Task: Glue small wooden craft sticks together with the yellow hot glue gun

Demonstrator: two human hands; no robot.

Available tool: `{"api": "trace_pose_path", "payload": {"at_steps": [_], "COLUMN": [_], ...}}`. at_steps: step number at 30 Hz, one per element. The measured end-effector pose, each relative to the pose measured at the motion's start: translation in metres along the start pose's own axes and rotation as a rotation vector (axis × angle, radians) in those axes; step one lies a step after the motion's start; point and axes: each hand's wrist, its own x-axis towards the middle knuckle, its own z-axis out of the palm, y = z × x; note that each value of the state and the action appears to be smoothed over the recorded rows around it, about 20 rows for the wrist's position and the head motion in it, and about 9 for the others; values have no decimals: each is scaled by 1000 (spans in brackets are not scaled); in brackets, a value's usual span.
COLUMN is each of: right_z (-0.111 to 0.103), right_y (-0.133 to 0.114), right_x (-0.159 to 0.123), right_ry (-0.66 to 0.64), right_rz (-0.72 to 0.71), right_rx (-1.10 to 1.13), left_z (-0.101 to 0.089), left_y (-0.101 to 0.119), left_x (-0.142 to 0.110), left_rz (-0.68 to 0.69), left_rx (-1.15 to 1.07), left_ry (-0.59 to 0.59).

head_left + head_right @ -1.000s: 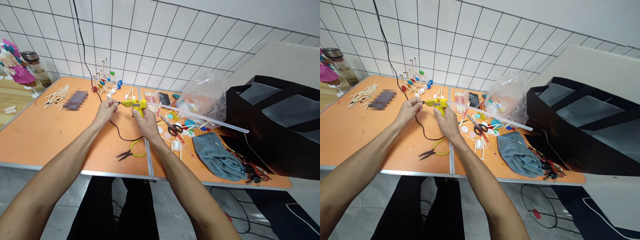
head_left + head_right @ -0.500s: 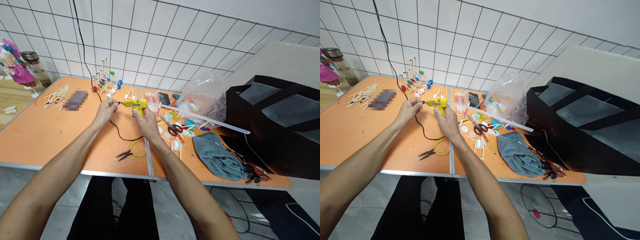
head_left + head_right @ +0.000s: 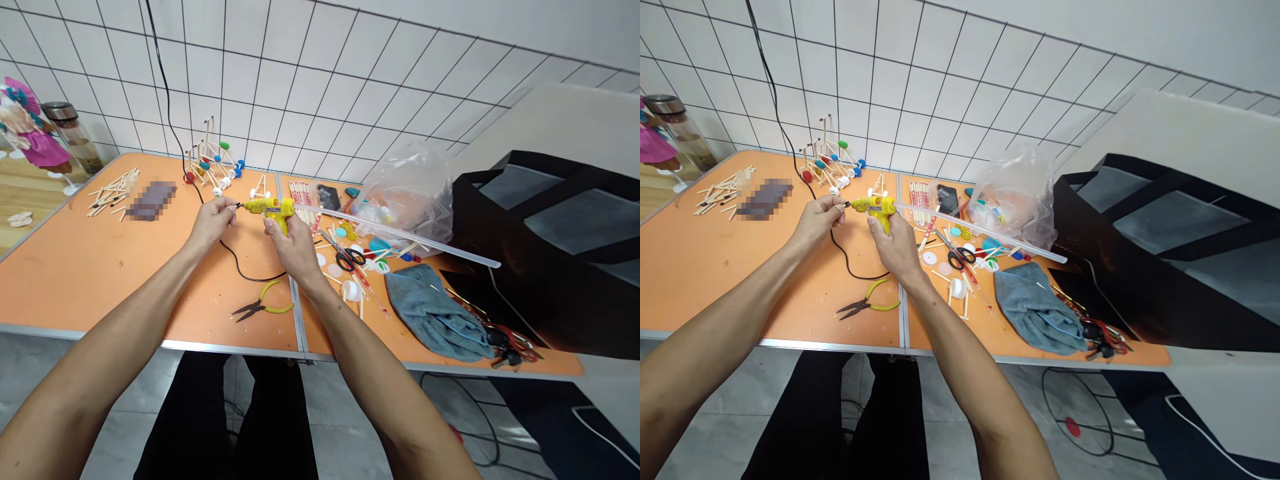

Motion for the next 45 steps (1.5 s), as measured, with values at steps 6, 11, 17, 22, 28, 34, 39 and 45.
{"api": "trace_pose_path", "payload": {"at_steps": [6,11,17,22,28,34,39,45], "right_z": [-1,-1,-1,-1,-2,-1,0,1], "right_y": [2,3,4,5,2,1,0,1], "right_x": [-1,-1,-1,-1,-1,-1,-2,-2], "right_ry": [6,15,24,37,38,28,28,16], "right_rz": [-9,2,3,5,1,23,9,-2], "right_rx": [9,1,10,11,12,-4,17,10], "left_z": [-1,-1,0,-1,-2,-1,-1,-2], "left_y": [-2,0,1,2,0,0,1,0], "left_x": [1,0,-1,-1,0,0,-1,0], "left_rz": [6,8,-1,-1,8,11,8,4], "left_rx": [7,8,0,13,12,13,11,13], "left_ry": [-9,-6,5,-7,-10,-2,-4,-12]}}
